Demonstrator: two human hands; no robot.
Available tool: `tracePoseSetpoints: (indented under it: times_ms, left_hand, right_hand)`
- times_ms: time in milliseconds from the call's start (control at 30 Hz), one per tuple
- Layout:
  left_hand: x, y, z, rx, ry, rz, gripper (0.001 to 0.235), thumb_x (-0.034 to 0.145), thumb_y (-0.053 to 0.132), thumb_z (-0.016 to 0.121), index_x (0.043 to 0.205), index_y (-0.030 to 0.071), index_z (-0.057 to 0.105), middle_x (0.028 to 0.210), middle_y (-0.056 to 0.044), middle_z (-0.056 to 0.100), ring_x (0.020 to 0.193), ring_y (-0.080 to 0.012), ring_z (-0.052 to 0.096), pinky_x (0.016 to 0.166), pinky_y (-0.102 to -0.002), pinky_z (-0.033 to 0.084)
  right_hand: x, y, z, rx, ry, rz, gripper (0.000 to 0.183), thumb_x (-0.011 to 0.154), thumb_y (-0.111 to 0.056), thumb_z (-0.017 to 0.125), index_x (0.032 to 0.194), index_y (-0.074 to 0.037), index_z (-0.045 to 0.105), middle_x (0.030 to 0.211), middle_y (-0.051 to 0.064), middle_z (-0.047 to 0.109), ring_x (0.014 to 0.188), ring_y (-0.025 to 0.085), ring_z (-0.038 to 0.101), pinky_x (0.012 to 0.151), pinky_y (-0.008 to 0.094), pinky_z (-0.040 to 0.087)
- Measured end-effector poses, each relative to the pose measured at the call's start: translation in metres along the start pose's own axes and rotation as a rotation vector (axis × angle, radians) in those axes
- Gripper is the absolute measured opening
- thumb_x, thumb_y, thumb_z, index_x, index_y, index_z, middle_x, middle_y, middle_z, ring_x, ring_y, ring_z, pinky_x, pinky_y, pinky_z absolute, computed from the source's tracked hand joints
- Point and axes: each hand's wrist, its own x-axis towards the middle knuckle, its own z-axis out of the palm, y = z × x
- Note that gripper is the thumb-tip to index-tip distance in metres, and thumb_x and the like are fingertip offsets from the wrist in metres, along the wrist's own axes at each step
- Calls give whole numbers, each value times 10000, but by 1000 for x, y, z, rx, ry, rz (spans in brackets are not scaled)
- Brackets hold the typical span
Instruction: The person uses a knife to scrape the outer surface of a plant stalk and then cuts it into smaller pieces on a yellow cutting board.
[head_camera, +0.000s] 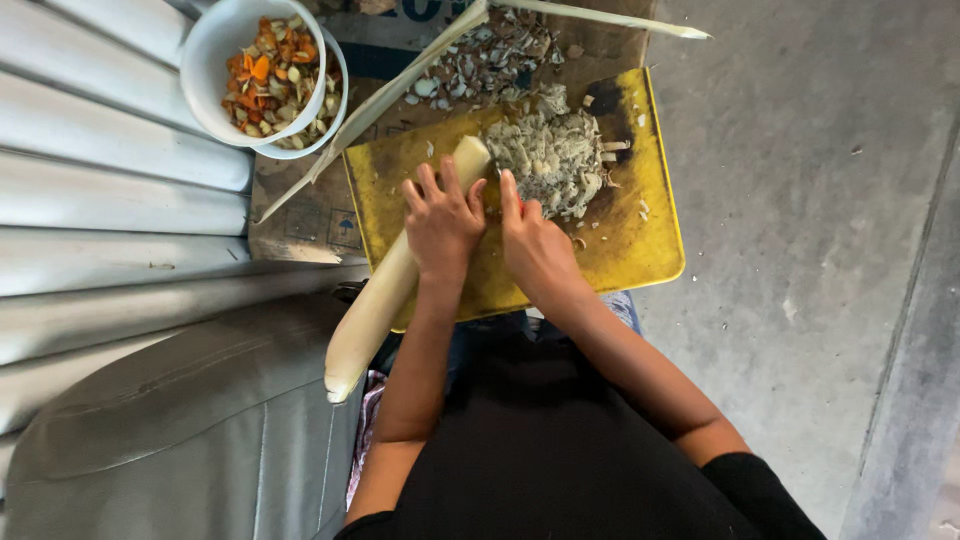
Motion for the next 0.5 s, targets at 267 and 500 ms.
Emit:
tracePoseSetpoints:
  times_ms: [267, 500]
  left_hand:
    - [1, -8, -16, -260, -88, -7, 620, 866, 498, 731, 1270, 82, 510, 1203, -168, 545, 1086, -413, 576, 758, -504, 588]
    - [2, -3, -17, -209, -148, -49, 530, 897, 467, 730, 1233, 101, 545, 1174, -121, 588, 1079, -364, 594, 853, -527, 545]
  right_hand:
    - [7, 9, -31, 82, -35, -3, 739, 925, -34, 529, 1607, -54, 246, 1058, 281, 634, 810, 482, 679, 711, 549, 558]
    - [-40, -1, -61, 144, -45, 34, 681, 989, -79, 521, 1617, -82, 257, 1015, 252, 617, 766, 480, 662, 697, 569, 543]
